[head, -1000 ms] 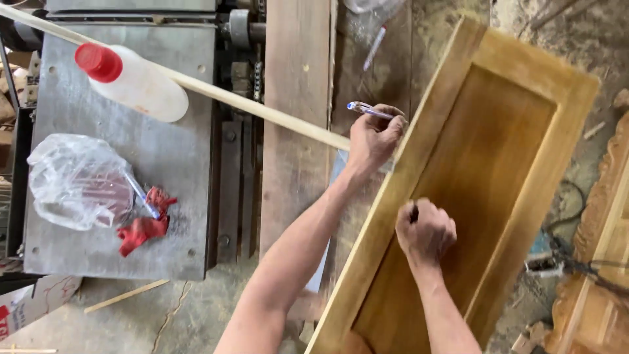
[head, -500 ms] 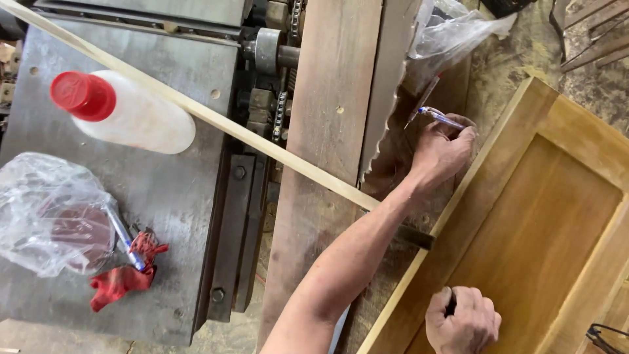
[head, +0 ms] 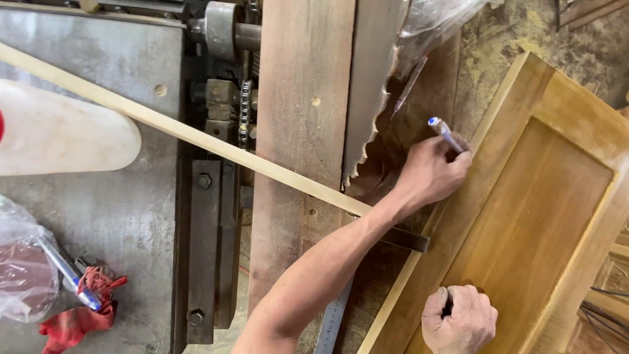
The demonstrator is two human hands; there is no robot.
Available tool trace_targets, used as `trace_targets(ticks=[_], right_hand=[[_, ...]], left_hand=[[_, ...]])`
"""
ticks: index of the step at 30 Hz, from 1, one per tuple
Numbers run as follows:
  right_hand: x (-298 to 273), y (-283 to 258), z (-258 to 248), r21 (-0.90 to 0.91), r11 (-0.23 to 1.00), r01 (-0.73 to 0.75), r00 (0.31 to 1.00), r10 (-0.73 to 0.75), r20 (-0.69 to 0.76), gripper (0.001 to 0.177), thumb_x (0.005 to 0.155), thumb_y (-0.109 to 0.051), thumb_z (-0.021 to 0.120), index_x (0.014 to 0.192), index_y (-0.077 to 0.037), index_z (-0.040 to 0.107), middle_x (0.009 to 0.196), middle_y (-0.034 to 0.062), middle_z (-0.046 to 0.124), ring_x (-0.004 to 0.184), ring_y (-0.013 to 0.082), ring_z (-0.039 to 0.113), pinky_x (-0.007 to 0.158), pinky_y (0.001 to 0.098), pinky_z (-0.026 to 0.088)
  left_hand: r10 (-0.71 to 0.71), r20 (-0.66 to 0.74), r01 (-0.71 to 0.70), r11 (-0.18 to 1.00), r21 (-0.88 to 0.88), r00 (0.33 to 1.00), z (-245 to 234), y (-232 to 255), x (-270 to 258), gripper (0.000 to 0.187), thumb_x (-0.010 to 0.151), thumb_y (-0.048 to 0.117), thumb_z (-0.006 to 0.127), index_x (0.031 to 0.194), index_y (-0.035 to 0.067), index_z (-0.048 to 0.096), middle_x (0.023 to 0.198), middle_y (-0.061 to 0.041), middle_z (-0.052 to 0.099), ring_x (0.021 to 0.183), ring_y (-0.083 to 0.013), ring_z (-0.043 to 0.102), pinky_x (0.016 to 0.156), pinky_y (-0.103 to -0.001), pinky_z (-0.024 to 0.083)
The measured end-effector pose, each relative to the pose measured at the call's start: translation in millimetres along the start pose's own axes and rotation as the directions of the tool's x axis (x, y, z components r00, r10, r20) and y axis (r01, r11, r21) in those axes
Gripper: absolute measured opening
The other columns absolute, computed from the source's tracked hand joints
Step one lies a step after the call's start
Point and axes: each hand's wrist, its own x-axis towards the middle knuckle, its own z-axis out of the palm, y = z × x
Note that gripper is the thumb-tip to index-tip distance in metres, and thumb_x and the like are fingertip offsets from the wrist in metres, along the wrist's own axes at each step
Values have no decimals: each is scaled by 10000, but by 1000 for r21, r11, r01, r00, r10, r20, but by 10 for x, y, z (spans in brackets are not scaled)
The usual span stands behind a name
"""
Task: Sanding the edges of a carved wooden panel with an angle grinder and then measuring and marking the wood for further processing.
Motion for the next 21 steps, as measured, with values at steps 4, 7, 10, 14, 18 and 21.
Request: trace_targets(ticks=[4, 7, 10, 14, 18, 21], right_hand=[[-46, 69, 32, -3, 1000, 22, 1000, -22, 9, 163, 904, -167, 629, 777, -138, 531, 690, -9, 450, 679, 255, 466, 693, 410, 389], [-60, 88, 60, -10, 1000, 23, 1000, -23, 11, 168, 923, -183, 622, 787, -135, 537, 699, -8, 466, 679, 254, 466, 691, 412, 389], [-65, 79, 70, 2, 1000, 15, 1000, -15, 8, 160, 917, -176, 616, 782, -135, 539, 709, -11, 481, 682, 247, 466, 695, 410, 388], [-52, 43, 50, 6, 1000, 9, 1000, -9, 11, 179, 935, -215, 603, 787, -134, 544, 720, -13, 484, 688, 254, 469, 700, 418, 400], [-1, -31, 21, 34, 999, 10, 1000, -9, -28, 213, 979, -246, 569, 797, -136, 551, 698, -7, 474, 659, 251, 452, 673, 408, 360], [34, -71, -15, 38, 999, 25, 999, -23, -38, 204, 968, -235, 582, 788, -140, 563, 727, -1, 500, 679, 258, 466, 686, 414, 365]], left_hand=[[-55, -26, 51, 988, -143, 998, 115, -90, -81, 125, 899, 148, 504, 811, 132, 591, 828, 12, 598, 783, -145, 534, 831, -282, 454], [3, -81, -16, 987, -158, 997, 143, -144, -17, 113, 892, 149, 516, 817, 126, 598, 809, 8, 600, 754, -142, 526, 790, -294, 457], [-4, -79, -7, 990, -143, 997, 150, -120, 68, 123, 906, 178, 510, 806, 150, 578, 784, 14, 553, 714, -138, 486, 707, -300, 435], [10, -111, -16, 998, -55, 994, 172, -72, 122, 126, 872, 191, 500, 760, 167, 552, 737, 38, 525, 667, -127, 436, 658, -295, 403], [3, -126, -10, 999, -50, 992, 204, -100, 127, 111, 889, 181, 512, 804, 153, 577, 743, 31, 564, 658, -118, 460, 623, -293, 420], [65, -149, -60, 997, 39, 987, 235, -185, 178, 118, 883, 205, 524, 831, 142, 610, 745, 19, 607, 673, -136, 504, 665, -312, 452]])
